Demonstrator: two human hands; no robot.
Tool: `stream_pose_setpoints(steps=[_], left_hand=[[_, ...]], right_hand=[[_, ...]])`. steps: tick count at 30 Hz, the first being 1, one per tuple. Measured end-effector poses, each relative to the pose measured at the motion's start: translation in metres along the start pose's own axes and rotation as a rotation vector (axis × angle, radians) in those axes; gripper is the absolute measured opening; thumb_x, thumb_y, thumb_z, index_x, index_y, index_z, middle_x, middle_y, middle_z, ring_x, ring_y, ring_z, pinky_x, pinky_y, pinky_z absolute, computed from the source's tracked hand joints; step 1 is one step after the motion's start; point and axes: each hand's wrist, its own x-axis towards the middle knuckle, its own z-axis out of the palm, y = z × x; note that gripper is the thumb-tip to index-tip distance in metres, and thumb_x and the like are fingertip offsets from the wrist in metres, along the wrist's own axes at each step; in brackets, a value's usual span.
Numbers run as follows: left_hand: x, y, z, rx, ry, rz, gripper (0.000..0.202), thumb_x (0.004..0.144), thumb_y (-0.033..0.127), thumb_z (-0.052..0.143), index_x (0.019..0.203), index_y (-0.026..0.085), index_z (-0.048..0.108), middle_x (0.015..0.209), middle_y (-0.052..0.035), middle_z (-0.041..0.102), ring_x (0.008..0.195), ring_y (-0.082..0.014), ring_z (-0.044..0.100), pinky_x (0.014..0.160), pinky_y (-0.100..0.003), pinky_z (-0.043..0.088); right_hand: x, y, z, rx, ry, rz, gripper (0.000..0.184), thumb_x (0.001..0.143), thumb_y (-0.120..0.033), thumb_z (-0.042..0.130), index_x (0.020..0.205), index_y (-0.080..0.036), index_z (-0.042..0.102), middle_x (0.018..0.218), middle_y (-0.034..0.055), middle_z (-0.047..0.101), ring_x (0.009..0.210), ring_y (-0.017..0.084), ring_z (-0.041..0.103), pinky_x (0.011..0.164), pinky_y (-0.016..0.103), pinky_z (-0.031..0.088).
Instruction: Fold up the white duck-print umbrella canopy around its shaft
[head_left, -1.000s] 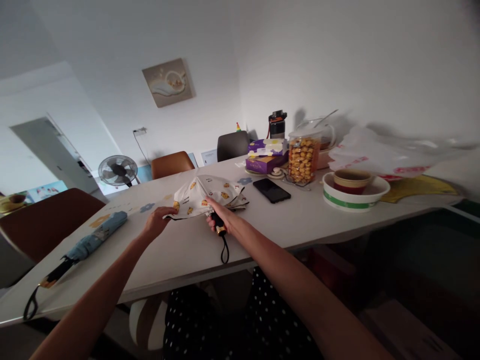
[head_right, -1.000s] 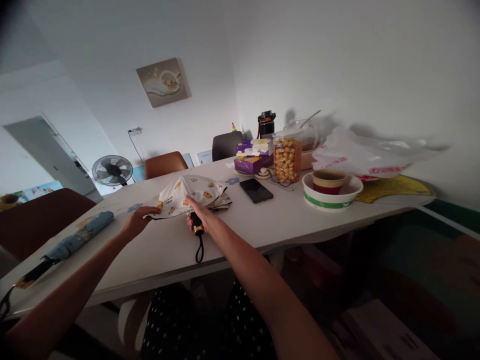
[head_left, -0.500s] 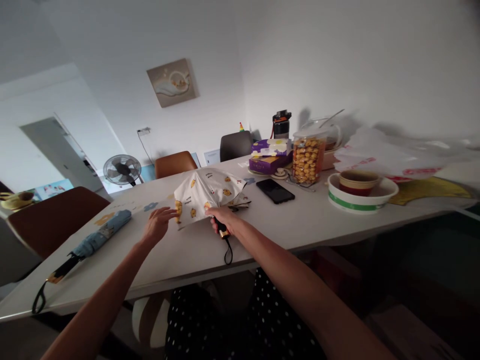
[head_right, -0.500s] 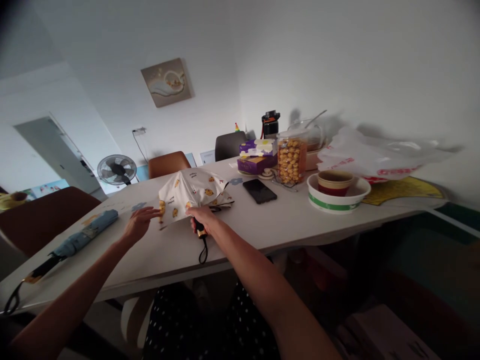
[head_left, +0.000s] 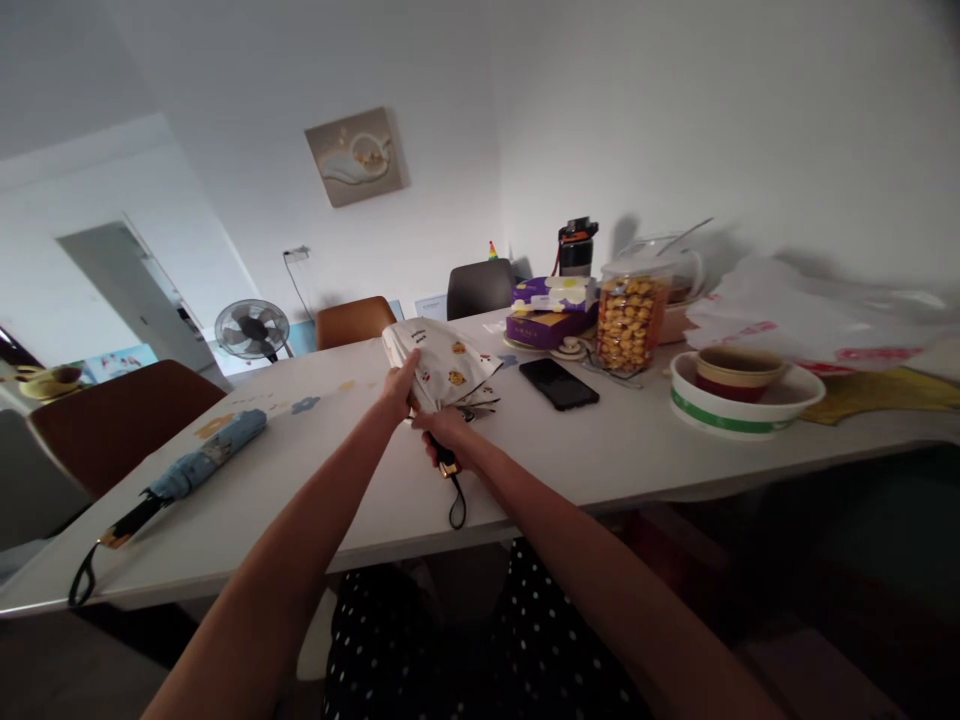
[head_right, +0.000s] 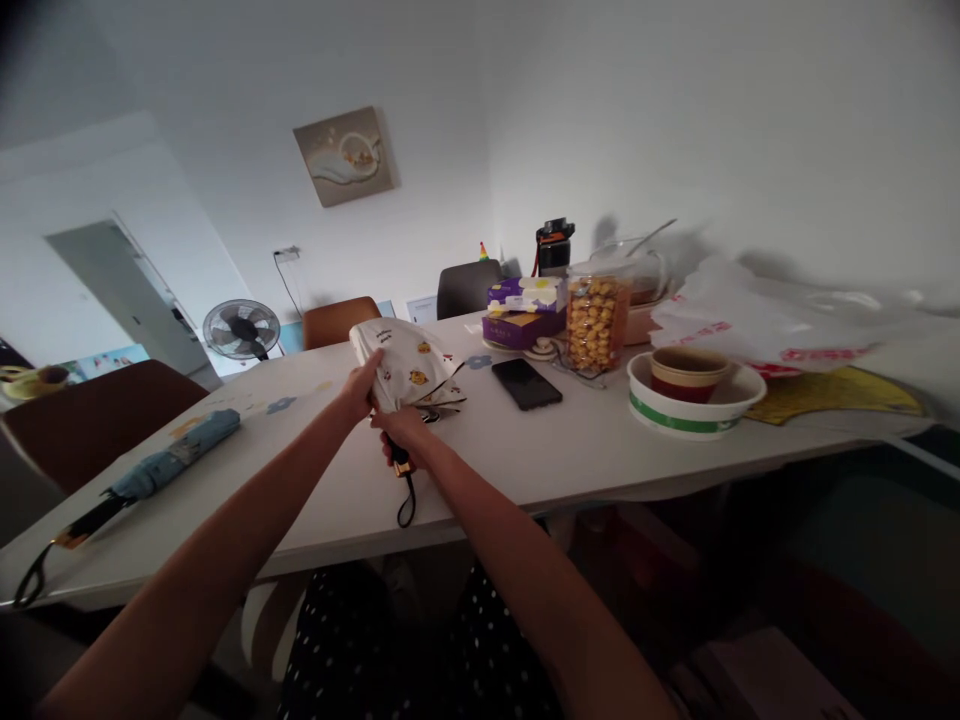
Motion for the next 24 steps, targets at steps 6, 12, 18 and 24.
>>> stream_pose_setpoints(steps=[6,12,18,24], left_hand=[[-0.008,0.025,-0.003,-0.210,-0.256,-0.054,0.034,0.075,0.036,0.059,0.099,0.012,0.060,0.083,-0.0088,0.069,0.084,-0.0229,0.065,0.083,-0.036,0.052],[-0.012,0.022,-0.019,-0.283,-0.308,0.062,0.044,0.074,0.043,0.056,0.108,0.015,0.058,0.096,-0.0078,0.068,0.097,-0.0265,0.062,0.089,-0.039,0.049],[-0.017,0.018,-0.024,-0.292,-0.285,0.073,0.047,0.074,0.046,0.054,0.109,0.015,0.058,0.101,-0.0077,0.067,0.103,-0.0265,0.059,0.090,-0.039,0.047],[-0.008,0.039,-0.032,-0.180,-0.281,0.192,0.052,0.073,0.057,0.052,0.106,0.016,0.059,0.099,-0.0101,0.066,0.102,-0.0273,0.058,0.088,-0.039,0.048]], right_hand=[[-0.002,-0.003,-0.003,0.003,-0.128,-0.066,0.021,0.074,-0.022,0.056,0.060,-0.016,0.043,0.045,-0.0052,0.044,0.031,0.008,0.042,0.029,0.020,0.038],[-0.005,-0.003,-0.002,0.037,-0.299,-0.079,0.020,0.076,-0.026,0.059,0.066,-0.016,0.044,0.048,-0.0048,0.046,0.032,0.008,0.042,0.030,0.021,0.039],[-0.004,-0.002,-0.003,0.102,-0.401,-0.057,0.024,0.074,-0.030,0.062,0.089,-0.017,0.049,0.079,0.0027,0.065,0.034,0.007,0.045,0.031,0.020,0.038],[-0.009,-0.002,-0.004,0.003,-0.366,-0.016,0.014,0.074,-0.026,0.057,0.070,-0.015,0.050,0.046,-0.0050,0.047,0.031,0.006,0.039,0.031,0.018,0.035]])
